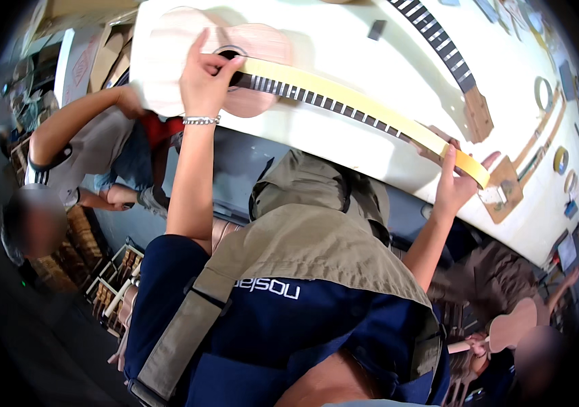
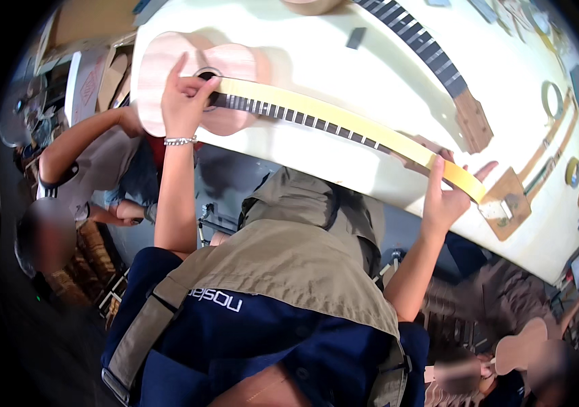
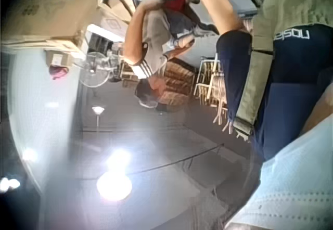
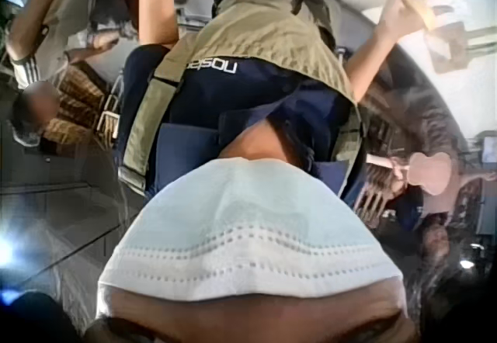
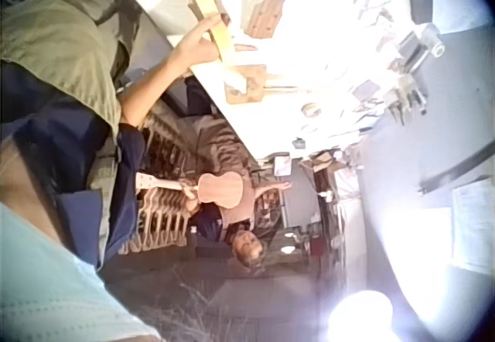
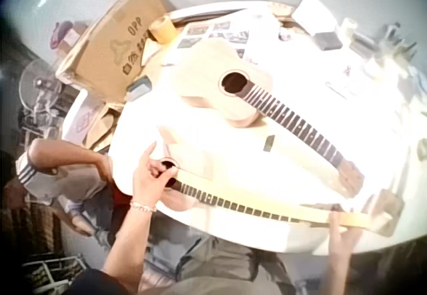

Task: The person applies masking tape to the fretboards of ukuleles and uses a wooden template to mark positions on the soundboards with a pencil.

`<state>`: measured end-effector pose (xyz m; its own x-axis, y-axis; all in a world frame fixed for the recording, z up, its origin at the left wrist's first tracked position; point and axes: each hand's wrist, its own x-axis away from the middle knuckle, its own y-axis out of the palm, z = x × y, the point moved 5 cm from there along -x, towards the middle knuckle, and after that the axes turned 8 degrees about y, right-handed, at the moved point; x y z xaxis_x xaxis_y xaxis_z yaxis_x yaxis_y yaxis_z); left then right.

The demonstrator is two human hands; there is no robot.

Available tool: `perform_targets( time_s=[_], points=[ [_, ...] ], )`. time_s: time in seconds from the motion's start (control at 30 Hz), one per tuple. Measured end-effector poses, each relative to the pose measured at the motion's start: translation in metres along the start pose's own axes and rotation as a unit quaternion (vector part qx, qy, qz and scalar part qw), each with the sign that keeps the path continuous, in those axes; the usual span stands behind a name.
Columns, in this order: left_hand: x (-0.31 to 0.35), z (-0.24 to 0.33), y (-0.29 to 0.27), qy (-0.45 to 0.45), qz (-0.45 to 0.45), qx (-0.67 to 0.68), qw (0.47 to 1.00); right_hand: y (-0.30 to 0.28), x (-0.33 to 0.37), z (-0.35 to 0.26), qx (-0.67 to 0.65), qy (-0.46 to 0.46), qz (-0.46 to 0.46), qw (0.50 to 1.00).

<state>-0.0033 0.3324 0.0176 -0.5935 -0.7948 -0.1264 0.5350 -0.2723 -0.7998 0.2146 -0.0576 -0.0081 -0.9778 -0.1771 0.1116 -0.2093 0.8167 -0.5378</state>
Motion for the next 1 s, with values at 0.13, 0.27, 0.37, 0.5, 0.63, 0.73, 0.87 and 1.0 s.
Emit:
perform_targets(
  time_s=[0.13, 0.27, 0.37, 0.5, 0.63, 0.73, 0.87, 1.0],
  points=[
    [0.033, 0.037, 0.004, 0.304, 0.036, -0.19, 0.933, 0.001, -0.001, 0.005, 0.021, -0.018, 0.002, 1.0],
    [0.061, 0.042, 0.033, 0.268, -0.074, -0.251, 0.927, 0.003, -0.001, -0.002, 0.062, -0.019, 0.027, 0.998],
    [0.063, 0.044, 0.039, 0.258, -0.101, -0.186, 0.943, 0.001, 0.002, 0.001, 0.101, -0.035, 0.049, 0.993],
    [0.087, 0.093, 0.072, 0.228, -0.168, -0.212, 0.935, 0.01, 0.006, 0.012, 0.088, -0.019, 0.055, 0.994],
    [0.143, 0.189, 0.149, 0.302, -0.29, -0.032, 0.907, 0.034, 0.008, 0.028, 0.117, -0.122, 0.09, 0.981],
    [0.132, 0.21, 0.14, 0.381, -0.261, -0.004, 0.887, 0.04, 0.008, 0.027, 0.118, -0.144, 0.107, 0.977],
    [0.075, 0.128, 0.075, 0.326, -0.095, 0.024, 0.94, 0.034, 0.01, 0.029, 0.104, -0.128, 0.085, 0.983],
    [0.053, 0.053, 0.044, 0.291, -0.115, -0.119, 0.942, 0.03, 0.008, 0.026, -0.016, -0.108, 0.059, 0.992]
  ],
)
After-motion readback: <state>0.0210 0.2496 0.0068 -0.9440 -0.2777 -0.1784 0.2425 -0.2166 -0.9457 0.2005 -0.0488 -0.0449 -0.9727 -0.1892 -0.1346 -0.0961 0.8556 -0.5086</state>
